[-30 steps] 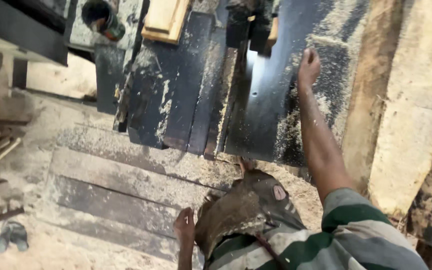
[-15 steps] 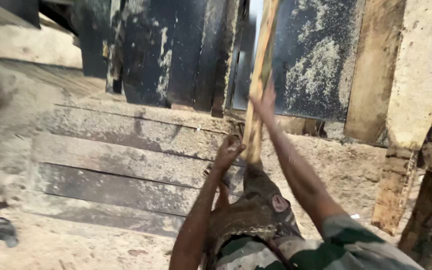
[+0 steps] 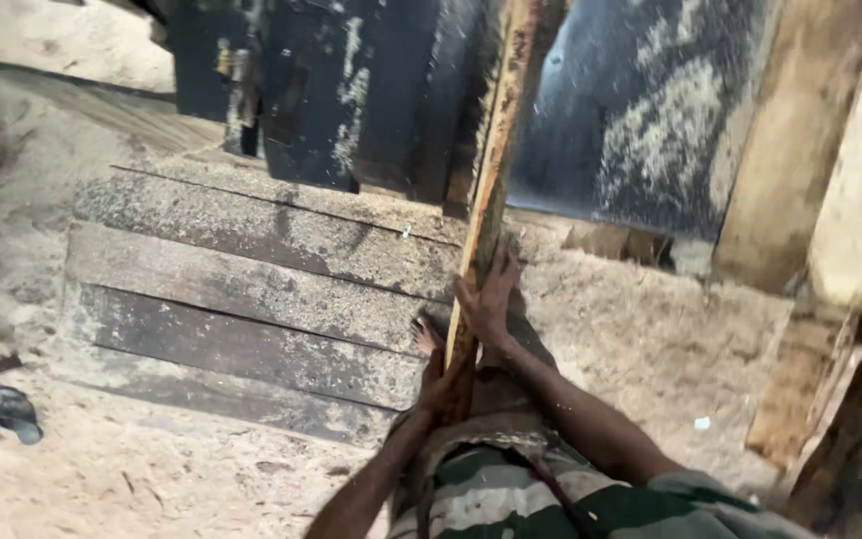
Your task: The person cuts several pieces of wood using a table saw, feeding the lumber through the blade and moving the resulting sections aside.
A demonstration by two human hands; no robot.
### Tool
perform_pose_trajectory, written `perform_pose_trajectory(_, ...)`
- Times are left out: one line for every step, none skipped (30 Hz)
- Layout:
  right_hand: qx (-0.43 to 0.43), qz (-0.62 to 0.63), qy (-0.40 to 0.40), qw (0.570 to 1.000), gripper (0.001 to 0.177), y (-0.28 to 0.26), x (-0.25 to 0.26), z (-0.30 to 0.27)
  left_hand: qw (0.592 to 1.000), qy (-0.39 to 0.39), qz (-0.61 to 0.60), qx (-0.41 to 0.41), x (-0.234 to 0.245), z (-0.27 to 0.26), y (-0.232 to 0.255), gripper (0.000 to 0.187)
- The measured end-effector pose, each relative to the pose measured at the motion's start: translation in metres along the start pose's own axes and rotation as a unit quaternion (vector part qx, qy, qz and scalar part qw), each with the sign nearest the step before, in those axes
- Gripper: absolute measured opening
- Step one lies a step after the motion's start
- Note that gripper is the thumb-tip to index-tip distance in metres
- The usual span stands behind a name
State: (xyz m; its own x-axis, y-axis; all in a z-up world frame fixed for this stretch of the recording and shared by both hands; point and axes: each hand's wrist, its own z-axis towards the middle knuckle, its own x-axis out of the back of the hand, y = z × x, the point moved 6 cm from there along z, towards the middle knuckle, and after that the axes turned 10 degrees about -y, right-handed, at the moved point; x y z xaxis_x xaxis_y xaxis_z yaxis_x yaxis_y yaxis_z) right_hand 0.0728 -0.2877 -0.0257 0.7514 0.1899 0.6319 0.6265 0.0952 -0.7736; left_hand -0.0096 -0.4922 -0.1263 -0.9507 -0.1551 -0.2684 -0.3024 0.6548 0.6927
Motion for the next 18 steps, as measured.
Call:
perform_pose_trajectory(0.021, -0.024, 0.012, 0.999, 0.108, -0.003, 0.003, 0.011, 1.000, -0.005, 0.010, -0.016, -0.003, 0.007, 0.011, 0.050)
perform_pose_trajectory(0.037, -0.045, 0.032, 0.998, 0.109, -0.007, 0.007, 0.023, 0.999, -0.014, 0.028, -0.031, -0.001, 0.016, 0.025, 0.053)
perform_pose_trajectory(-0.010, -0.018, 0.004, 1.000, 0.110, -0.002, 0.008, 0.037, 0.998, -0.024, 0.046, -0.046, -0.001, 0.024, 0.041, 0.056)
perform_pose_trajectory(-0.051, 0.011, -0.024, 0.998, 0.111, 0.001, 0.008, 0.058, 0.995, -0.049, 0.075, -0.042, -0.001, 0.040, 0.061, 0.059)
perform_pose_trajectory(-0.091, 0.039, -0.054, 0.994, 0.112, 0.005, 0.011, 0.079, 0.991, -0.074, 0.104, -0.037, -0.004, 0.055, 0.082, 0.064)
perform_pose_trajectory(-0.106, 0.035, -0.077, 0.991, 0.114, 0.004, 0.013, 0.088, 0.985, -0.100, 0.136, -0.021, -0.006, 0.056, 0.098, 0.069)
perform_pose_trajectory(-0.122, 0.031, -0.101, 0.987, 0.116, 0.004, 0.014, 0.100, 0.951, -0.041, 0.275, -0.134, -0.002, 0.056, 0.133, 0.081)
perform_pose_trajectory(-0.141, 0.024, -0.117, 0.983, 0.120, 0.006, 0.018, 0.109, 0.881, 0.006, 0.405, -0.246, -0.008, 0.056, 0.168, 0.096)
perform_pose_trajectory(-0.112, 0.000, -0.114, 0.987, 0.122, 0.003, 0.020, 0.119, 0.777, 0.049, 0.519, -0.352, -0.017, 0.057, 0.200, 0.113)
perform_pose_trajectory(-0.083, -0.028, -0.116, 0.989, 0.125, 0.002, 0.024, 0.125, 0.774, 0.034, 0.534, -0.340, -0.026, 0.069, 0.216, 0.111)
perform_pose_trajectory(-0.053, -0.057, -0.118, 0.990, 0.128, 0.001, 0.024, 0.130, 0.770, 0.018, 0.548, -0.327, -0.034, 0.079, 0.230, 0.108)
perform_pose_trajectory(-0.070, -0.061, -0.106, 0.990, 0.122, 0.008, 0.025, 0.144, 0.767, 0.005, 0.561, -0.313, -0.042, 0.093, 0.243, 0.106)
perform_pose_trajectory(-0.086, -0.065, -0.094, 0.990, 0.116, 0.015, 0.025, 0.159, 0.764, 0.012, 0.561, -0.318, -0.048, 0.105, 0.259, 0.105)
perform_pose_trajectory(-0.100, -0.067, -0.082, 0.989, 0.111, 0.020, 0.023, 0.174, 0.761, 0.021, 0.562, -0.324, -0.051, 0.115, 0.274, 0.105)
perform_pose_trajectory(-0.085, -0.047, -0.069, 0.993, 0.107, 0.023, 0.023, 0.189, 0.757, 0.030, 0.563, -0.330, -0.056, 0.126, 0.289, 0.105)
perform_pose_trajectory(-0.072, -0.026, -0.056, 0.996, 0.104, 0.027, 0.022, 0.201, 0.761, 0.026, 0.557, -0.331, -0.059, 0.134, 0.300, 0.106)
perform_pose_trajectory(-0.059, -0.004, -0.042, 0.997, 0.100, 0.032, 0.023, 0.214, 0.766, 0.023, 0.551, -0.332, -0.063, 0.144, 0.310, 0.108)
perform_pose_trajectory(-0.064, -0.007, -0.042, 0.997, 0.100, 0.039, 0.021, 0.230, 0.769, 0.020, 0.546, -0.334, -0.064, 0.155, 0.320, 0.109)
